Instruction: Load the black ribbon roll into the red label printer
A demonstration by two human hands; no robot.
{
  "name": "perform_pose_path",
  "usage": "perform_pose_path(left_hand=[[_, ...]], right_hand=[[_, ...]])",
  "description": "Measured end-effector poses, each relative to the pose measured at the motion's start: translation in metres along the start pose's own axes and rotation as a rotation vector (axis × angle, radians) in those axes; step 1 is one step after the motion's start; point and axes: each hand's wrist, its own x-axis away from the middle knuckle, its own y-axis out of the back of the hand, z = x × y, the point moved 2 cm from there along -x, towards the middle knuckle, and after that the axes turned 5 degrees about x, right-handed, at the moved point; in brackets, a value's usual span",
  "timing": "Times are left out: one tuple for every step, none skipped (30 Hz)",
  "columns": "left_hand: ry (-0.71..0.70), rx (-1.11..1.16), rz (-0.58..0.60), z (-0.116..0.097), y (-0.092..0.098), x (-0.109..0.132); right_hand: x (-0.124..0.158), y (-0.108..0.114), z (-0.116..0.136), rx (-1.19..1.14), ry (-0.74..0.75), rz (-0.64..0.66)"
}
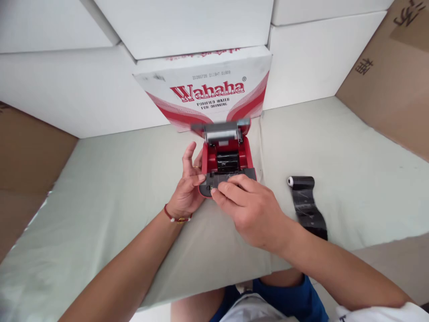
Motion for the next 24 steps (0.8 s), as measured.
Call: perform_pose_path(left_hand=[[-0.005,-0.005,-0.001,0.002,0.001,-0.001],[-0.01,-0.011,-0.003,0.003,0.001,-0.001],[-0.018,-0.019,-0.007,0.005,0.002,-0.002],[-0.028,-0.027,-0.008,0.007,0.003,-0.002],[-0.04,-0.034,-0.009,0.008,0.003,-0.003],[-0.051,-0.041,-0.011,0.009,0.004,-0.003],[-0.061,-0.046,-0.012,0.01,0.005,-0.004],[-0.067,-0.052,-0.011,0.011,0.005,-0.004],[-0.071,-0.059,-0.009,0.011,0.006,-0.005],[-0.072,-0.063,-0.007,0.012,0.006,-0.006],[-0.073,-0.066,-0.005,0.012,0.006,-0.006],[-0.073,-0.066,-0.004,0.013,0.007,-0.007],[-0.073,-0.064,-0.005,0.013,0.007,-0.007],[-0.074,-0.06,-0.007,0.014,0.007,-0.008],[-0.076,-0.055,-0.01,0.014,0.007,-0.008],[-0.079,-0.051,-0.013,0.015,0.007,-0.008],[-0.082,-0.048,-0.015,0.015,0.007,-0.009],[-0.086,-0.047,-0.015,0.015,0.007,-0.009],[-0.091,-0.048,-0.014,0.016,0.007,-0.009],[-0.094,-0.05,-0.011,0.016,0.007,-0.01],[-0.096,-0.054,-0.008,0.016,0.007,-0.01],[-0.098,-0.057,-0.004,0.016,0.008,-0.01],[-0.098,-0.057,-0.005,0.017,0.008,-0.01],[-0.097,-0.056,-0.008,0.016,0.008,-0.01]], right_hand=[[-0.002,0.004,-0.003,-0.018,-0.006,0.042],[-0.006,0.009,-0.008,-0.055,-0.02,0.096],[-0.012,0.014,-0.014,-0.096,-0.046,0.148],[-0.02,0.019,-0.021,-0.122,-0.084,0.192],[-0.029,0.023,-0.028,-0.116,-0.137,0.226],[-0.04,0.026,-0.035,-0.068,-0.2,0.259],[-0.052,0.026,-0.041,0.012,-0.261,0.313],[-0.064,0.023,-0.046,0.107,-0.308,0.398],[-0.075,0.016,-0.05,0.198,-0.343,0.512],[-0.085,0.008,-0.053,0.27,-0.365,0.63],[-0.092,-0.002,-0.055,0.319,-0.374,0.728],[-0.097,-0.013,-0.058,0.346,-0.375,0.789],[-0.101,-0.024,-0.061,0.356,-0.37,0.809],[-0.102,-0.034,-0.064,0.349,-0.361,0.79],[-0.102,-0.043,-0.068,0.327,-0.348,0.748],[-0.1,-0.051,-0.073,0.294,-0.338,0.698],[-0.098,-0.056,-0.077,0.26,-0.336,0.648],[-0.096,-0.06,-0.08,0.229,-0.335,0.601],[-0.094,-0.061,-0.081,0.208,-0.335,0.564],[-0.093,-0.06,-0.081,0.203,-0.339,0.552],[-0.092,-0.057,-0.079,0.222,-0.35,0.564],[-0.091,-0.052,-0.075,0.266,-0.372,0.592],[-0.09,-0.044,-0.069,0.323,-0.398,0.629],[-0.09,-0.035,-0.062,0.378,-0.423,0.662]])
